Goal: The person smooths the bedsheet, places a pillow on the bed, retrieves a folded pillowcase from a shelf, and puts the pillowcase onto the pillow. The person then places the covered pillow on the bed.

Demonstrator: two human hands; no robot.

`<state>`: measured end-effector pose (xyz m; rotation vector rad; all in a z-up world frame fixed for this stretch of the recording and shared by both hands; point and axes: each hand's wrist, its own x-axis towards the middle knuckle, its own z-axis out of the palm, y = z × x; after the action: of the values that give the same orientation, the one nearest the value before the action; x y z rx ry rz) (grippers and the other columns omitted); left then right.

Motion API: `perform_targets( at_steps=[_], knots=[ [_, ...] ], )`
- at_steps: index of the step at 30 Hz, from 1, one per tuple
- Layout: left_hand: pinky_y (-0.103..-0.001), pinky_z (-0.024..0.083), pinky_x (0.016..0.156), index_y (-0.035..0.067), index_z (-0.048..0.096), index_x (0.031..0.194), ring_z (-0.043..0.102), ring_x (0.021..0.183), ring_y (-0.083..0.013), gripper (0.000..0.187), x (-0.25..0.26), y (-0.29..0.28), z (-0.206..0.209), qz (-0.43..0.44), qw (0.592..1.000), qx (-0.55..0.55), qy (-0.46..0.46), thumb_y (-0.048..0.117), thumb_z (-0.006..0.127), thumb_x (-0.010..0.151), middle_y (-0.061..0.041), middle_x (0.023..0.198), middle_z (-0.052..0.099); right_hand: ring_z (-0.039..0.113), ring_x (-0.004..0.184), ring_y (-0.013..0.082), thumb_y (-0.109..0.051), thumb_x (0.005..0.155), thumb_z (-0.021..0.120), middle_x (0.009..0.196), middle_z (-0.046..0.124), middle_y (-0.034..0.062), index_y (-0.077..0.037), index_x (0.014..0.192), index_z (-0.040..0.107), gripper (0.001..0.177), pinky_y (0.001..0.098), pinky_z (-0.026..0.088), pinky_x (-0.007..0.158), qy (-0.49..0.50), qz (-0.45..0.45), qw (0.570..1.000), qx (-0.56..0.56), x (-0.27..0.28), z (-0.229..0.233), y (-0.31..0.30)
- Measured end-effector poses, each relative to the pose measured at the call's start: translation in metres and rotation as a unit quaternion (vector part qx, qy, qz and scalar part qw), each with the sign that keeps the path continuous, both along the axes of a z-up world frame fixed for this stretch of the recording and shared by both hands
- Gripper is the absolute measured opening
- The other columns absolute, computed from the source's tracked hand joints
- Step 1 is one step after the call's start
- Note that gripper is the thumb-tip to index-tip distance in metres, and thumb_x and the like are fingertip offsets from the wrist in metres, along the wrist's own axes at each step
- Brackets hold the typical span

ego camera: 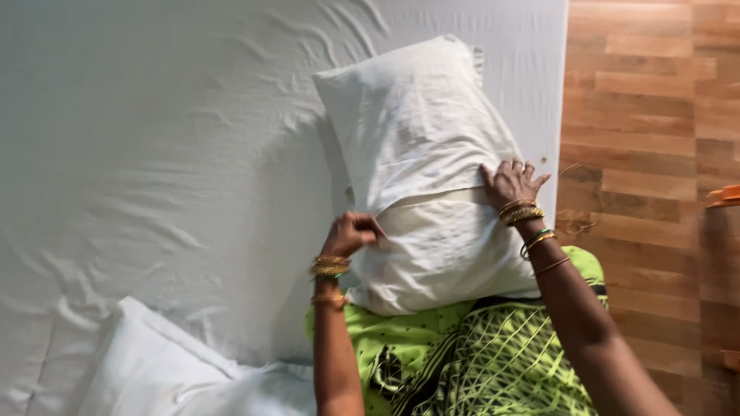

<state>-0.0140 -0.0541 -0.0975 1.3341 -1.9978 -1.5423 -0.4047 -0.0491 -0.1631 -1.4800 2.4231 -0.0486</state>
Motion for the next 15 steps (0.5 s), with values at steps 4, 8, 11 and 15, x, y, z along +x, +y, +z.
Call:
perform_targets(
  at_steps=[4,8,11,15],
  knots=[
    [-0.043,0.065,0.089,0.008,0.077,0.109,0.079,0.093,-0.0239,0.023,-0.028,-0.006,0.026,-0.017,0.969,-0.055,0.241,0.024,0.072,0.093,-0.014,0.102,0.080,0.015,0.157,0.0466,-0.074,0.097,0.038,0.168,0.022,0.0235,-0.019,0.160,0.031,0.084,0.0775,0.007,0.117,-0.022,0.080,0.975,-0.207,0.000,-0.006,-0.009],
    [-0.064,0.042,0.104,0.007,0.055,0.146,0.051,0.132,-0.0424,0.063,-0.082,-0.055,-0.007,0.357,0.881,-0.294,-0.102,0.050,0.061,0.100,-0.024,0.141,0.058,0.009,0.152,0.0486,-0.074,0.090,0.053,0.164,0.014,0.0251,-0.019,0.162,0.022,0.096,0.0735,0.009,0.115,-0.183,0.072,0.953,-0.230,0.012,-0.014,-0.045],
    [-0.071,0.041,0.095,0.005,0.037,0.159,0.043,0.133,-0.0540,0.089,-0.129,-0.046,-0.060,0.421,0.845,-0.220,-0.246,0.063,0.060,0.096,-0.036,0.144,0.045,0.013,0.149,0.0499,-0.075,0.087,0.053,0.164,0.013,0.0264,-0.026,0.166,0.014,0.101,0.0688,0.015,0.116,-0.232,-0.018,0.967,-0.106,0.027,-0.010,-0.054],
    [-0.056,0.051,0.091,0.010,0.045,0.152,0.062,0.114,-0.0444,0.080,-0.138,-0.027,-0.090,0.477,0.800,-0.191,-0.309,0.063,0.054,0.093,-0.022,0.133,0.062,0.038,0.137,0.0424,-0.067,0.089,0.054,0.160,0.034,0.0211,-0.014,0.162,0.021,0.096,0.0593,0.025,0.113,-0.208,0.020,0.960,-0.187,0.032,0.006,-0.036]
  ],
)
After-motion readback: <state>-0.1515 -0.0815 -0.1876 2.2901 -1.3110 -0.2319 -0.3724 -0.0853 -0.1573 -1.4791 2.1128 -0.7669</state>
